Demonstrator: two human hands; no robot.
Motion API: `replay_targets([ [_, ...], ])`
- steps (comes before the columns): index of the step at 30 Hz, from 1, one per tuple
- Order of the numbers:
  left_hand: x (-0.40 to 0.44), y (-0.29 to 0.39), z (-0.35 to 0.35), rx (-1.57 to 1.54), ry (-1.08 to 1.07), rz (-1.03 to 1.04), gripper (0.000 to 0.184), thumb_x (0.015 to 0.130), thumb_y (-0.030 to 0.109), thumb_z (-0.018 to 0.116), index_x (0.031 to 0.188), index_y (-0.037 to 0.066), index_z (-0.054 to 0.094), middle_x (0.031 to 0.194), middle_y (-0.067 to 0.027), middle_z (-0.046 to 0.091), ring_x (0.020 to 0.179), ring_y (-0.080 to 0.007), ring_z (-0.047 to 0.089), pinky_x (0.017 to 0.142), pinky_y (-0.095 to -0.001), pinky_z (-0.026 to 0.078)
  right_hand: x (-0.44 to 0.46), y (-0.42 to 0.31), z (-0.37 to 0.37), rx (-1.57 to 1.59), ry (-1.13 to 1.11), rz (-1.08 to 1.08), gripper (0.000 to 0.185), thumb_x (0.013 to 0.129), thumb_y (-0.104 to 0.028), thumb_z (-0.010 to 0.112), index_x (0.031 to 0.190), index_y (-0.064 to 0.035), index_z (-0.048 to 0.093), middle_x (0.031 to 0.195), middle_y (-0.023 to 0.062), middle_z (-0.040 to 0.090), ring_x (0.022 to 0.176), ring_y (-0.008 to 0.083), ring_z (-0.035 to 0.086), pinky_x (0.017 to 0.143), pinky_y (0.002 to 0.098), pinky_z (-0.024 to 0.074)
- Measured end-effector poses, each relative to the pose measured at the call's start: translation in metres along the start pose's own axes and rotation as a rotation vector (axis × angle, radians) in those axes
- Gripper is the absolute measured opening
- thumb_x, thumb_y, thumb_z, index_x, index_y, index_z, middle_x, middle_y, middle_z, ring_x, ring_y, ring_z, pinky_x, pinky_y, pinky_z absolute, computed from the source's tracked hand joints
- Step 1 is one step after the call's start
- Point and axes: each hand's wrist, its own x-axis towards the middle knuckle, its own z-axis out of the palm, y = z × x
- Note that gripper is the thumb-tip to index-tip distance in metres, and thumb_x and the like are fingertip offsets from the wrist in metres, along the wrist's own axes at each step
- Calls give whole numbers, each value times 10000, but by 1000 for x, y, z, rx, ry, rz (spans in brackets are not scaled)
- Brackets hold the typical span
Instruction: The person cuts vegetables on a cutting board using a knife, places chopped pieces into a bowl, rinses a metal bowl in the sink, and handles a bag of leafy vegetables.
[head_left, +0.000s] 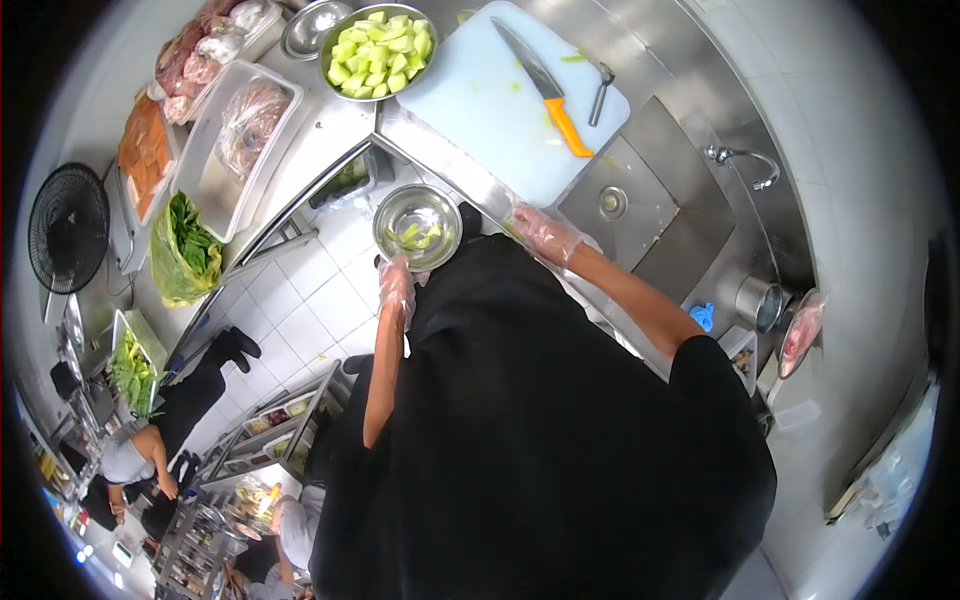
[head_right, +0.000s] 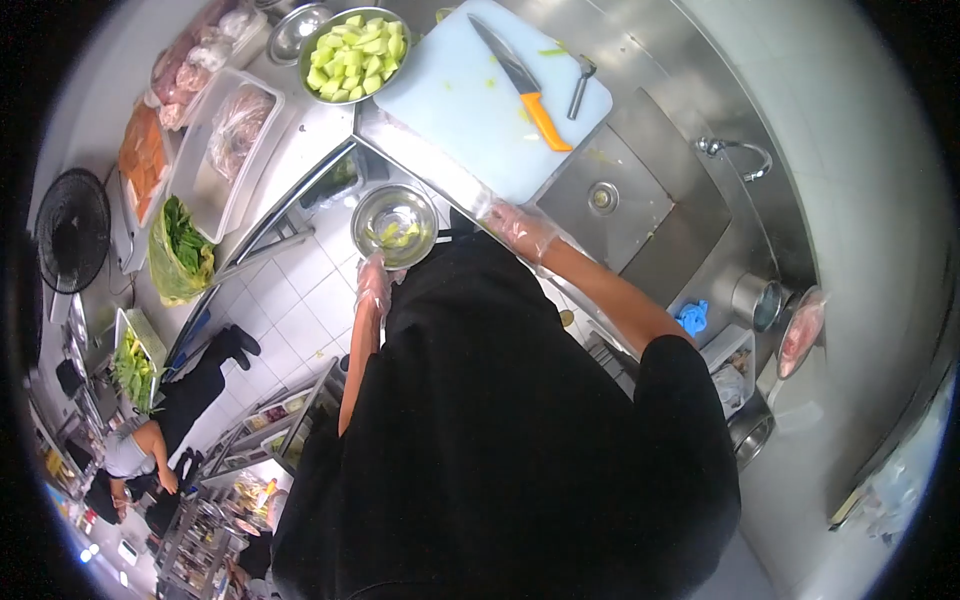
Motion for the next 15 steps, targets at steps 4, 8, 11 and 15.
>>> replay_targets([
  [4,4,-1,1,-6,-59,37,383,908,184,488,1214,-44,520,1010,-147,666,810,-222,653,686,-341,519,-1,38,27,-191,-21,-160,273,909,-143,507,1156,-33,550,1247,217,561,1064,368,607,883,430,510],
  [8,3,4,-2,10,-63,121,376,926,173,487,1238,-35,514,1022,-141,666,828,-212,661,702,-334,544,0,14,13,-209,-113,-18,133,862,-105,536,967,-32,572,1092,227,626,939,388,644,775,474,527],
  [11,-20,24,6,-16,-76,215,405,924,165,497,1281,-27,480,1042,-131,664,864,-219,670,705,-329,562,7,15,12,-246,-74,55,77,827,-90,566,875,-39,599,924,230,658,850,400,658,747,481,527],
  [15,-25,32,10,-54,-98,192,403,897,125,497,1273,-18,471,1004,-133,666,774,-202,666,656,-316,559,32,-23,-28,-69,117,64,187,795,-128,620,951,-33,661,879,218,682,825,390,666,753,468,529],
])
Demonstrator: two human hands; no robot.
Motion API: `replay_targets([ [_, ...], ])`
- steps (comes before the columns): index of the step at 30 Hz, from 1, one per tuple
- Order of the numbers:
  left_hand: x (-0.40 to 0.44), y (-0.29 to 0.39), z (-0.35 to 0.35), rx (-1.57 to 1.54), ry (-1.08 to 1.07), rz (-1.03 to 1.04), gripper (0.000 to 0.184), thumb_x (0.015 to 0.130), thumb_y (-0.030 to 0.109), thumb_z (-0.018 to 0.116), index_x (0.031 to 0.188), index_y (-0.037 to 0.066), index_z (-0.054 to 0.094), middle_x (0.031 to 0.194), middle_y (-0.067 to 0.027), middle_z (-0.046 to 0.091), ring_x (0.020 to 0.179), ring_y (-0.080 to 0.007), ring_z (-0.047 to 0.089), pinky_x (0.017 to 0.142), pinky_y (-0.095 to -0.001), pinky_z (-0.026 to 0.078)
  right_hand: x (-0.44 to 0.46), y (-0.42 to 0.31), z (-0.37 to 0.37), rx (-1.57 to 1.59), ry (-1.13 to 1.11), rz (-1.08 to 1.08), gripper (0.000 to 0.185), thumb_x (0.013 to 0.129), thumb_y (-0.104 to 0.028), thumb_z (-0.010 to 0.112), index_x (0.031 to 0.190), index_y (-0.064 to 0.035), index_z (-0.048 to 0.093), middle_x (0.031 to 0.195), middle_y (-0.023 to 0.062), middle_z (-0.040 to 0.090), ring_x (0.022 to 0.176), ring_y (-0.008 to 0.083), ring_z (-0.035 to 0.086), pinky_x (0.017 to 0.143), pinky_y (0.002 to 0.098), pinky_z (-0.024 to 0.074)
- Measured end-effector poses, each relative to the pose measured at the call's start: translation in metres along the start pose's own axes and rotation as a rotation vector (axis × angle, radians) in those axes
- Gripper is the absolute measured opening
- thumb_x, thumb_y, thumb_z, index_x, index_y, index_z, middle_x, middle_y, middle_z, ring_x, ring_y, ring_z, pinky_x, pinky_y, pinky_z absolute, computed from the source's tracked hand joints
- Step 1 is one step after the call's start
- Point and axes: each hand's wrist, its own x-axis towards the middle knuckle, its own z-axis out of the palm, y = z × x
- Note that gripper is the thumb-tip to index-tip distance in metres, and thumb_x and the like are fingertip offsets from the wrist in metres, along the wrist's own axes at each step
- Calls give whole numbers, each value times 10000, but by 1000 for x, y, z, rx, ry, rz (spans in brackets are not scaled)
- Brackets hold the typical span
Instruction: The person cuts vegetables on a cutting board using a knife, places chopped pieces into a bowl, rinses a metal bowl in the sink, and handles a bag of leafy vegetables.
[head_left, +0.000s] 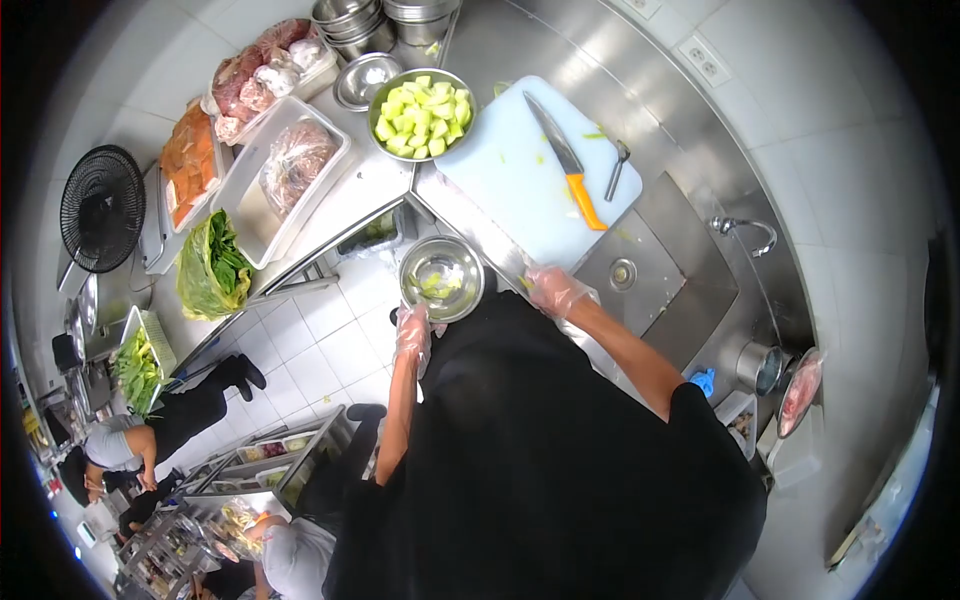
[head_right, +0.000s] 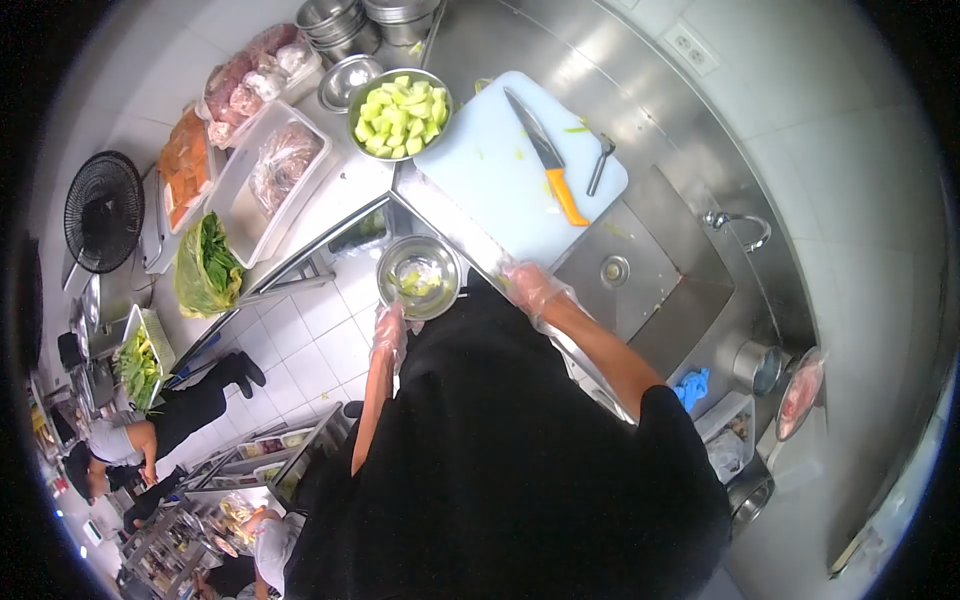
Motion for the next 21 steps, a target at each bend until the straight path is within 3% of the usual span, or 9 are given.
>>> replay_targets([
  [2,-1,6,7,-16,-22,-12,378,872,106,493,1226,-24,479,954,-138,666,705,-194,657,625,-311,556,22,-23,-20,110,34,-22,297,800,-178,657,1053,-23,667,942,206,695,839,381,670,772,447,537],
  [5,11,3,14,-29,-64,-81,396,860,115,496,1222,-42,464,929,-134,662,694,-202,653,623,-312,550,54,-64,-24,372,175,-298,303,816,-212,663,1060,-33,671,931,201,694,847,376,673,783,431,540],
  [8,18,1,20,-69,-12,-35,378,848,128,505,1181,-50,505,950,-132,651,767,-210,651,653,-320,536,85,-62,-48,209,193,-361,296,814,-212,677,1051,-35,677,1008,188,693,855,368,677,799,421,545],
  [10,17,4,18,-40,22,8,376,868,159,496,1178,-52,526,1008,-137,654,829,-215,655,722,-332,527,108,-46,-86,202,24,69,284,814,-205,664,1061,-65,681,1045,154,697,943,352,658,858,425,521],
  [12,17,3,9,37,48,37,404,909,218,475,1190,-63,547,1108,-150,662,915,-223,664,832,-349,514,133,-3,-102,-4,224,195,284,819,-202,640,1060,-55,675,1035,171,689,963,355,648,877,419,512],
  [14,6,10,9,-44,127,43,409,920,237,476,1199,-54,549,1104,-148,664,920,-231,665,849,-351,507,166,64,-86,-194,521,71,255,819,-183,614,1020,-38,672,963,189,686,928,375,649,868,426,513],
  [17,0,3,-8,-161,209,19,389,897,162,504,1228,-41,525,1071,-148,665,855,-227,668,763,-341,539,212,71,-105,-45,280,149,370,859,-272,620,1146,-38,638,1080,221,665,1029,405,618,929,447,478],
  [20,-17,8,-13,-154,270,-48,370,917,170,502,1217,-45,532,1056,-144,672,831,-221,675,730,-334,540,274,59,-109,-153,457,-35,374,861,-257,619,1165,-40,636,1152,210,650,1088,389,604,963,447,475],
  [21,-23,12,-13,-163,280,-53,363,922,169,499,1212,-46,537,1050,-142,674,823,-219,676,723,-335,541,296,58,-106,-185,455,15,346,847,-227,617,1136,-40,649,1131,206,661,1077,382,617,948,446,486],
])
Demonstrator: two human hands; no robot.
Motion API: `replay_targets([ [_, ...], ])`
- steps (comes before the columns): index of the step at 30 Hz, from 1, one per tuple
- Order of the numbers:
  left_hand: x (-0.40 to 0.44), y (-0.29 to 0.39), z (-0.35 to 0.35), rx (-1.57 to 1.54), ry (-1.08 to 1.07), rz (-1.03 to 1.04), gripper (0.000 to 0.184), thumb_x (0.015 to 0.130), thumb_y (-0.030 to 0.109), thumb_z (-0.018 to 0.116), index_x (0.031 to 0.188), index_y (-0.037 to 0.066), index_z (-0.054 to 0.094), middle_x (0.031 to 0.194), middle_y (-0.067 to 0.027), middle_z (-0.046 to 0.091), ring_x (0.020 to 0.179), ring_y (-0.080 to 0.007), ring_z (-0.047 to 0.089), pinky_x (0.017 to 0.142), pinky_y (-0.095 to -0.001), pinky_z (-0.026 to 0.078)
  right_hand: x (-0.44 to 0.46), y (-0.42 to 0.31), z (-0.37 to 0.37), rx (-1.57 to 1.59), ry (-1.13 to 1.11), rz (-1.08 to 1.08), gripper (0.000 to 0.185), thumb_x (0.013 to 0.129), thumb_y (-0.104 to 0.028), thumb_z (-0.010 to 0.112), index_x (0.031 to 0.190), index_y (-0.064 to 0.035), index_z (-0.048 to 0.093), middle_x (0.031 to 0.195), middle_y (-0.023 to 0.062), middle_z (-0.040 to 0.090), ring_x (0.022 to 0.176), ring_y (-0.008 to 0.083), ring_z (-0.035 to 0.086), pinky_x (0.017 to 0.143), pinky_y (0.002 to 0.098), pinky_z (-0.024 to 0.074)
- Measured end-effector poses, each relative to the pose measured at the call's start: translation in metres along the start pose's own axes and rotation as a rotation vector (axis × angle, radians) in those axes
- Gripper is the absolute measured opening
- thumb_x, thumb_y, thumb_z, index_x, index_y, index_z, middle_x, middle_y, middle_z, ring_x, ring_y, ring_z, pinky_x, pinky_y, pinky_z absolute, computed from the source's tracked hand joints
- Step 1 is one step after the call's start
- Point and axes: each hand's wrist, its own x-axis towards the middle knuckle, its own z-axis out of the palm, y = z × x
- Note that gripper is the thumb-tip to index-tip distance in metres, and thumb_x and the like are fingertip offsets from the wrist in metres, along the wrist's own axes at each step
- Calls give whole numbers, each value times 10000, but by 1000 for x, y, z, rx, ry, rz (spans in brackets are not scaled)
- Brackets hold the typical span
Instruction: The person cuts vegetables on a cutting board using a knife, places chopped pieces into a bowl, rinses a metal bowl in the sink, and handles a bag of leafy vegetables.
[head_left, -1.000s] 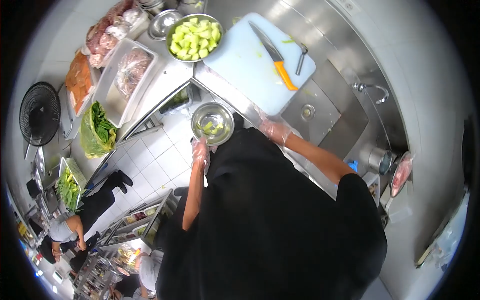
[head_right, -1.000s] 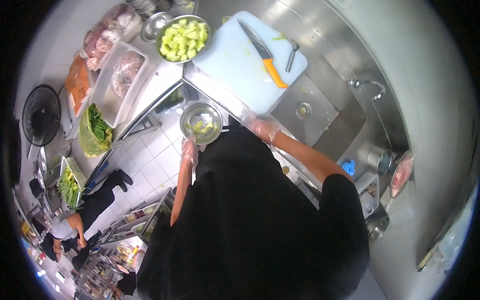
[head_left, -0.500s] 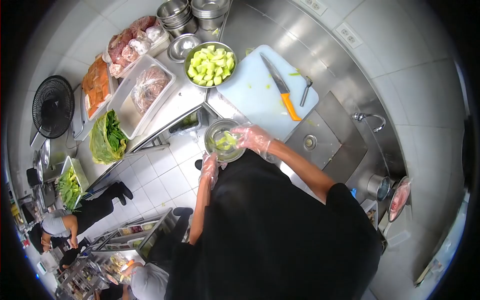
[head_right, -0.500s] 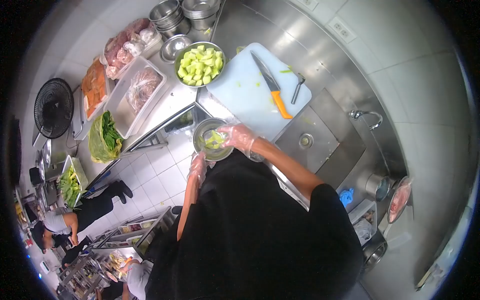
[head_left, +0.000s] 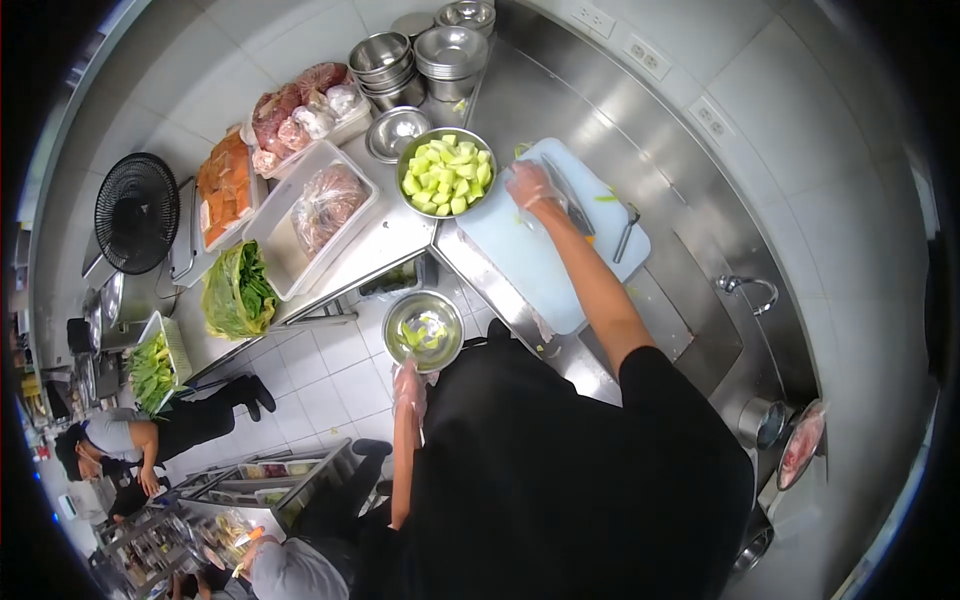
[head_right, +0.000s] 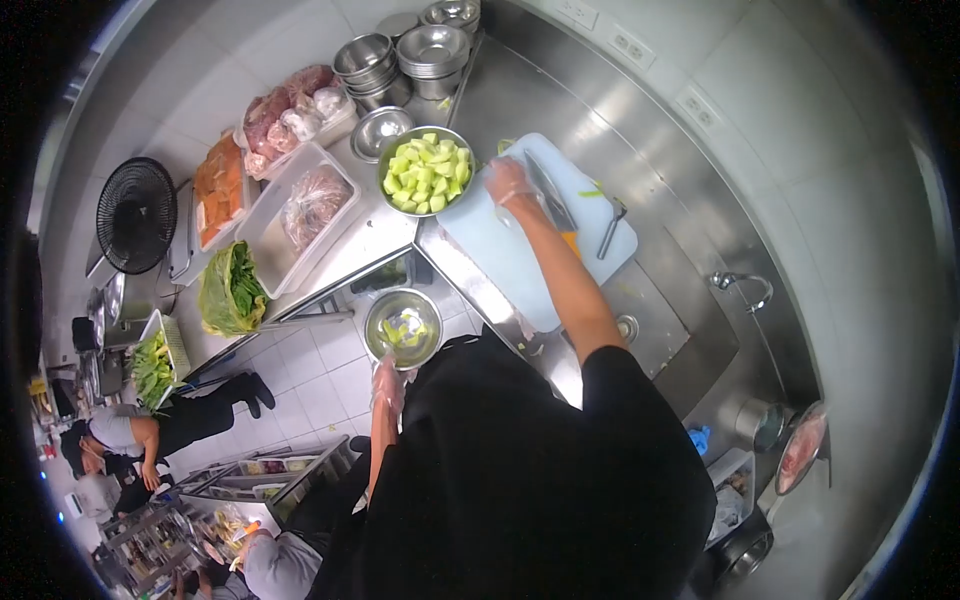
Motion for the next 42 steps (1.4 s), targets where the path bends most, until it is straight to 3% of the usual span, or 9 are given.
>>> replay_targets([
  [5,-21,12,-1,19,46,-3,347,925,187,519,1183,-39,568,1038,-136,679,831,-195,671,726,-318,528,72,-4,28,-222,-331,135,357,916,-225,525,1225,-67,608,1282,205,584,1264,353,498,1079,456,391],
  [6,-17,7,0,38,42,29,363,924,222,524,1176,-32,580,1030,-128,680,834,-189,658,728,-318,515,79,30,93,-23,30,102,377,926,-247,503,1246,-67,583,1296,200,572,1251,356,503,1057,459,409],
  [10,4,-33,-20,-12,112,80,404,917,316,543,1152,-5,611,958,-89,674,805,-159,603,691,-301,463,131,55,103,-126,-276,29,362,804,-283,691,1088,-59,696,1150,216,659,1071,397,628,906,463,514],
  [19,-20,12,23,-62,41,103,363,907,270,526,1141,-2,583,1000,-89,643,917,-178,578,784,-300,445,121,38,37,-195,-305,-17,301,846,-281,622,944,-13,719,985,188,704,900,369,680,767,450,542],
  [23,-15,34,50,-9,-83,28,312,920,189,506,1133,-30,568,1019,-96,638,936,-163,596,826,-314,475,66,115,80,517,2,-380,263,892,-254,579,811,-31,691,754,106,672,675,217,629,639,394,515],
  [28,13,19,61,-47,-277,42,288,919,184,509,1109,-21,580,935,-94,660,784,-183,637,726,-320,521,-101,-78,-55,1342,-1010,-22,261,812,-134,738,1047,-39,676,1027,70,713,896,160,668,843,305,535],
  [32,-8,43,69,64,-285,60,365,898,191,540,1187,-31,553,1006,-121,668,856,-194,657,794,-338,522,-69,-91,-119,476,-551,-3,316,818,-270,691,998,-11,706,966,191,716,894,295,694,833,386,539],
  [36,3,38,81,51,-218,78,375,904,158,513,1235,-19,518,1051,-120,655,900,-188,650,810,-332,514,47,-11,-94,-84,-236,245,286,843,-311,612,954,-80,740,988,148,721,978,336,682,879,412,531],
  [42,-7,31,64,105,-147,39,368,926,134,484,1268,-2,492,1039,-104,647,833,-179,641,711,-320,523,131,32,-36,-322,-286,159,270,902,-238,555,1030,-70,722,1121,190,680,1056,373,656,909,451,538],
])
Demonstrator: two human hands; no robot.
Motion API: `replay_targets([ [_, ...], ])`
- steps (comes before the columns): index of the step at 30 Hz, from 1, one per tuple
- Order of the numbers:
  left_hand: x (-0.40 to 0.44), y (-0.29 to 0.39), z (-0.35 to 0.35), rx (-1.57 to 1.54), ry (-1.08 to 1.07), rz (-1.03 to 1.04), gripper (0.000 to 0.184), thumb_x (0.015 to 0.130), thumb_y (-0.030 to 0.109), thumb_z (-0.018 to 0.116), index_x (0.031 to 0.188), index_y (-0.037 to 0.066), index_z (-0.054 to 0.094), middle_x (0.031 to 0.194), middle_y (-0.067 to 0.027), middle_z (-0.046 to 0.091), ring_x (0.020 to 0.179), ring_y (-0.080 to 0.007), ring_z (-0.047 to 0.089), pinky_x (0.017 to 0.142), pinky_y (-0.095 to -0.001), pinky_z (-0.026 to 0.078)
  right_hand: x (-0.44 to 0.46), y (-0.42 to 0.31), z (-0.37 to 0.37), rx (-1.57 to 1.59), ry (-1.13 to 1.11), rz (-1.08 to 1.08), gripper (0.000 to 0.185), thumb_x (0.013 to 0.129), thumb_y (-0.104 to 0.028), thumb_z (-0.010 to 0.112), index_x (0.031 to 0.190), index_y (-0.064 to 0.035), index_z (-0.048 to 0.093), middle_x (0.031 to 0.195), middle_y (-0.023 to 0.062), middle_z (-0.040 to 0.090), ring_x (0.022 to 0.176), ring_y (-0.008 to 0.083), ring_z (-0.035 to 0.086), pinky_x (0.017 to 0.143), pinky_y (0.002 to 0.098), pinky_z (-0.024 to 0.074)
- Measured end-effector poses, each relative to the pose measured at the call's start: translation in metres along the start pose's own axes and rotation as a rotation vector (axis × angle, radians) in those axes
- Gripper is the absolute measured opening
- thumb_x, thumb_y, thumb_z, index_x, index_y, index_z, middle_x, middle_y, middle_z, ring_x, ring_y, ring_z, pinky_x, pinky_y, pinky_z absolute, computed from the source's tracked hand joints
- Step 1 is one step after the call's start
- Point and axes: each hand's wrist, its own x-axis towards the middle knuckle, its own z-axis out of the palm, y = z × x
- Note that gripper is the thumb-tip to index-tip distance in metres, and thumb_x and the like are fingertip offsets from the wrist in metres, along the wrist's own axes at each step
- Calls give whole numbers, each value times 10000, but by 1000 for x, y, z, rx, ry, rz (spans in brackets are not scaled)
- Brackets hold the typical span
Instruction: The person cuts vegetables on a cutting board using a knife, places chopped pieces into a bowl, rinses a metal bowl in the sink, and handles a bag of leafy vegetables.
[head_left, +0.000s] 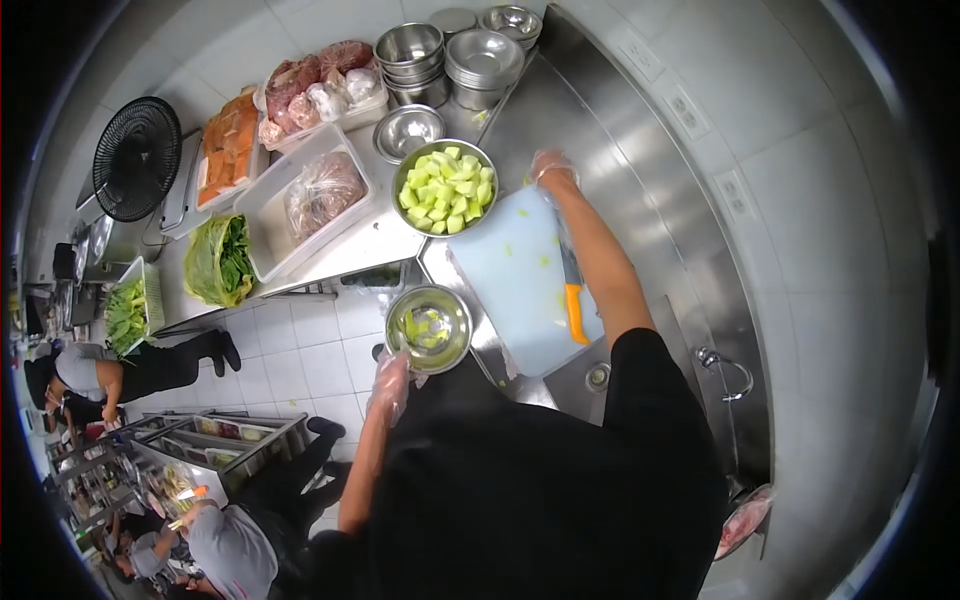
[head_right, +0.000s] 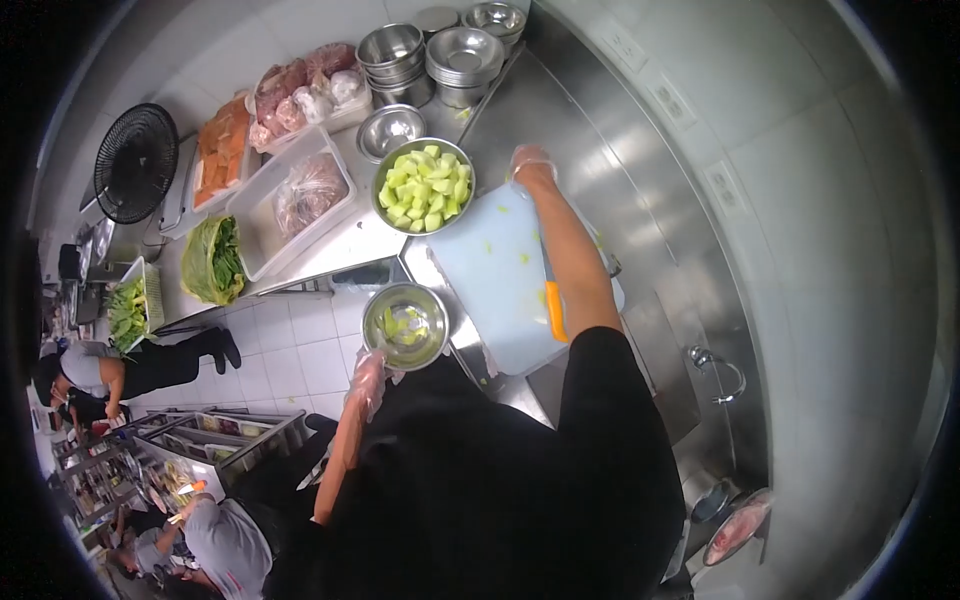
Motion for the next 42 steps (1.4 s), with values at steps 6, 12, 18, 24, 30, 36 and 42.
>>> replay_targets([
  [6,-8,-1,5,-65,66,66,367,898,166,492,1209,-18,555,1059,-121,674,877,-217,679,793,-352,548,30,2,29,143,-31,59,264,882,-279,627,1036,-88,724,1093,168,695,1054,359,657,887,425,544],
  [12,14,13,36,-75,-106,-33,442,955,136,509,1365,25,386,1152,-128,622,905,-201,668,746,-311,559,-79,22,5,959,135,-261,281,782,-339,723,973,-133,712,962,138,720,867,280,688,799,394,539],
  [18,53,19,73,45,-249,-15,485,918,234,531,1329,-7,438,1201,-146,619,992,-214,650,803,-342,534,-225,3,-21,688,-243,-271,296,858,-257,647,1092,-75,662,1009,91,721,897,229,675,845,364,526],
  [24,37,24,68,87,-280,36,356,949,260,493,1157,-4,611,1086,-147,675,990,-216,649,824,-358,522,-150,184,42,226,73,-1,244,880,-305,606,1008,-116,693,983,148,700,926,359,657,827,454,528],
  [30,61,-46,27,441,-297,-35,386,1025,325,418,1088,17,642,1031,-101,673,944,-173,620,834,-385,503,-179,189,1,219,-226,-203,574,919,-267,567,1434,-53,433,1462,162,458,1371,321,396,1149,404,314],
  [36,16,-32,-8,-53,-63,342,686,915,239,544,1498,47,238,1053,-161,639,800,-185,673,575,-318,583,-75,232,82,297,-354,-281,544,667,-166,757,1121,38,536,1057,153,635,1029,298,605,901,403,497],
  [42,-10,-38,-29,-175,38,270,636,919,214,537,1480,86,267,1119,-158,620,819,-201,691,589,-340,607,-52,269,118,464,-397,-19,262,696,-77,713,888,17,562,814,94,637,760,271,618,745,370,519],
])
